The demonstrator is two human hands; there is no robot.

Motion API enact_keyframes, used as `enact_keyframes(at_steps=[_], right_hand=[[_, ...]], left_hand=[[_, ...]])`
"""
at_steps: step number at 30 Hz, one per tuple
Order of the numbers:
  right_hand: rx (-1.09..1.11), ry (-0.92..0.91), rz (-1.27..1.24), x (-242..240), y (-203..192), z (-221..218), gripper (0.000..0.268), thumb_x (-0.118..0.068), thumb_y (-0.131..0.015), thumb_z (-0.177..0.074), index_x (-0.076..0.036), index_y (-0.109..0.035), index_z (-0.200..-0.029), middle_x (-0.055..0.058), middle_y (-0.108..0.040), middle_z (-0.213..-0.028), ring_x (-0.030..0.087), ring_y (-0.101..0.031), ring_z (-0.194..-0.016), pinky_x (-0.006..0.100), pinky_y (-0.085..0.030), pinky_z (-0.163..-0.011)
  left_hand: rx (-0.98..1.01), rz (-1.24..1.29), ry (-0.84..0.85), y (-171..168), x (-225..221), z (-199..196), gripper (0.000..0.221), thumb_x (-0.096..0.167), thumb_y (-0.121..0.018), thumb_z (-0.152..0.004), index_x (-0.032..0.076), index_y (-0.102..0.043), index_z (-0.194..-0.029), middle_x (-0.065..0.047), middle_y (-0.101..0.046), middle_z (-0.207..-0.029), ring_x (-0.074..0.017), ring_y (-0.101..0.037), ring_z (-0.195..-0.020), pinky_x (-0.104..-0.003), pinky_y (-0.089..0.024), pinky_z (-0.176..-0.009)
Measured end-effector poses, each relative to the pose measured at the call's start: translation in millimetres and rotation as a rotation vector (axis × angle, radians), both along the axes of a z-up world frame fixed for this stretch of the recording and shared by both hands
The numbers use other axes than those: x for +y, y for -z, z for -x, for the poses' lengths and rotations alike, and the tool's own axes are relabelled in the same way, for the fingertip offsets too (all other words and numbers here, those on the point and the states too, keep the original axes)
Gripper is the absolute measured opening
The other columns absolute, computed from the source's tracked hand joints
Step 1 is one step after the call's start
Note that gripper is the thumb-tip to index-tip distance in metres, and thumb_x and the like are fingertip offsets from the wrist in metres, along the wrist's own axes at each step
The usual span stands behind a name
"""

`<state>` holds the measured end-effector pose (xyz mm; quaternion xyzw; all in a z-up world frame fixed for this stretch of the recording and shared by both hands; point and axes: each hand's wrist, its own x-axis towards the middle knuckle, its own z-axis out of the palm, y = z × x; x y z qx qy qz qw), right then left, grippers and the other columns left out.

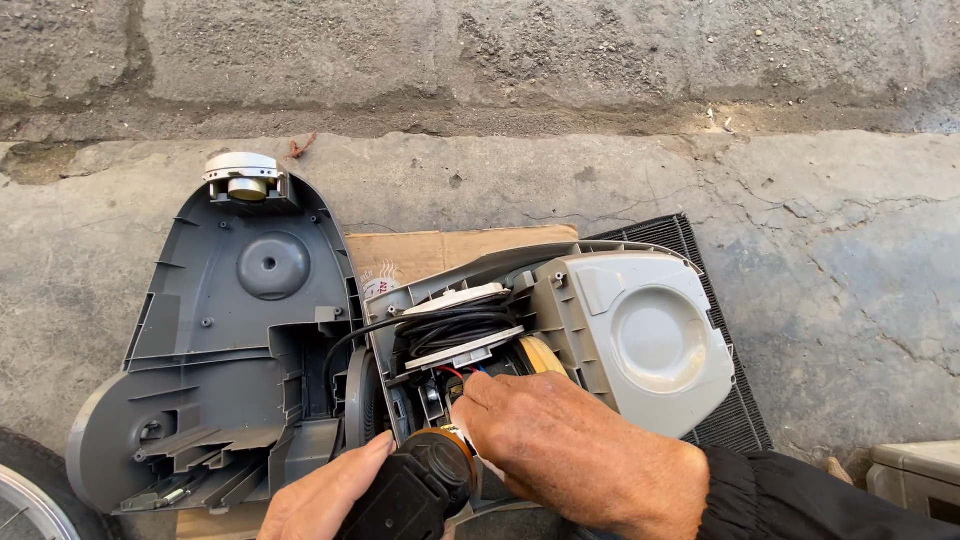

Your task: Repairing and cleaning the internal components of a disassembled vacuum cleaner using tweezers and a cleaning swab

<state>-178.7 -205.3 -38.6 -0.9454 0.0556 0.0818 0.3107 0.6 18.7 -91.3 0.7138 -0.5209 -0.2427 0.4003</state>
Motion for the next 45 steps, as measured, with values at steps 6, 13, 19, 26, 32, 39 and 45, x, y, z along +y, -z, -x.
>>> enact_keyframes(at_steps=[6, 13, 19, 26, 32, 39, 45], right_hand=[[0.026, 0.062, -0.032, -3, 4, 4, 0.013, 0.001, -0.066, -0.093, -0.007, -0.058, -0.1, 0.013, -0.065, -0.101, 0.041, -0.065, -0.083, 0.055, -0.049, -0.064], [0.014, 0.038, 0.038, -2, 3, 4, 0.004, -0.008, -0.064, -0.104, -0.009, -0.061, -0.103, 0.012, -0.064, -0.099, 0.039, -0.066, -0.08, 0.055, -0.053, -0.064], [0.034, 0.058, 0.01, -1, 4, 5, 0.013, -0.006, -0.063, -0.1, -0.01, -0.059, -0.112, 0.014, -0.065, -0.102, 0.042, -0.068, -0.08, 0.058, -0.051, -0.062], [0.001, 0.071, 0.0, 0, 6, 6, 0.005, -0.009, -0.063, -0.103, -0.009, -0.058, -0.106, 0.014, -0.065, -0.103, 0.04, -0.067, -0.083, 0.056, -0.054, -0.066], [0.015, 0.06, 0.019, -1, 0, 5, 0.003, -0.011, -0.06, -0.102, -0.011, -0.057, -0.102, 0.012, -0.065, -0.097, 0.041, -0.065, -0.078, 0.056, -0.051, -0.065], [0.037, 0.038, -0.023, -8, -16, 4, 0.005, -0.013, -0.062, -0.105, -0.012, -0.058, -0.102, 0.011, -0.068, -0.096, 0.043, -0.067, -0.073, 0.058, -0.05, -0.058], [0.088, 0.038, -0.062, -12, -15, 6, 0.002, -0.014, -0.062, -0.102, -0.014, -0.061, -0.101, 0.009, -0.069, -0.094, 0.043, -0.068, -0.074, 0.058, -0.051, -0.06]], left_hand=[[0.017, -0.072, -0.004, 9, 3, -1, 0.074, 0.047, -0.087, -0.083, 0.014, -0.073, -0.148, -0.008, -0.083, -0.144, -0.0216, -0.079, -0.136, -0.034, -0.057, -0.115], [-0.204, 0.04, -0.455, -31, -40, 52, 0.068, 0.031, -0.091, -0.064, 0.018, -0.081, -0.13, 0.002, -0.085, -0.119, -0.0146, -0.08, -0.104, -0.027, -0.059, -0.099], [-0.07, -0.021, -0.375, -19, -40, 30, 0.077, 0.034, -0.098, -0.055, 0.018, -0.082, -0.128, 0.002, -0.09, -0.11, -0.008, -0.086, -0.091, -0.021, -0.06, -0.089], [-0.026, -0.013, -0.302, -16, -43, 29, 0.06, 0.034, -0.091, -0.055, 0.018, -0.087, -0.112, 0.009, -0.087, -0.077, -0.0016, -0.078, -0.06, -0.019, -0.06, -0.065], [0.035, 0.002, -0.218, -12, -36, 19, 0.066, 0.035, -0.099, -0.061, 0.017, -0.084, -0.123, 0.006, -0.09, -0.087, -0.0006, -0.085, -0.071, -0.018, -0.062, -0.069], [0.043, 0.073, -0.038, 14, -20, 5, 0.075, 0.04, -0.101, -0.068, 0.011, -0.078, -0.134, -0.003, -0.092, -0.114, -0.0106, -0.093, -0.095, -0.024, -0.067, -0.086], [0.325, -0.231, -0.122, -52, -50, 8, 0.036, 0.026, -0.098, -0.069, 0.024, -0.097, -0.104, 0.011, -0.068, -0.063, 0.0004, -0.066, -0.054, -0.022, -0.053, -0.052]])
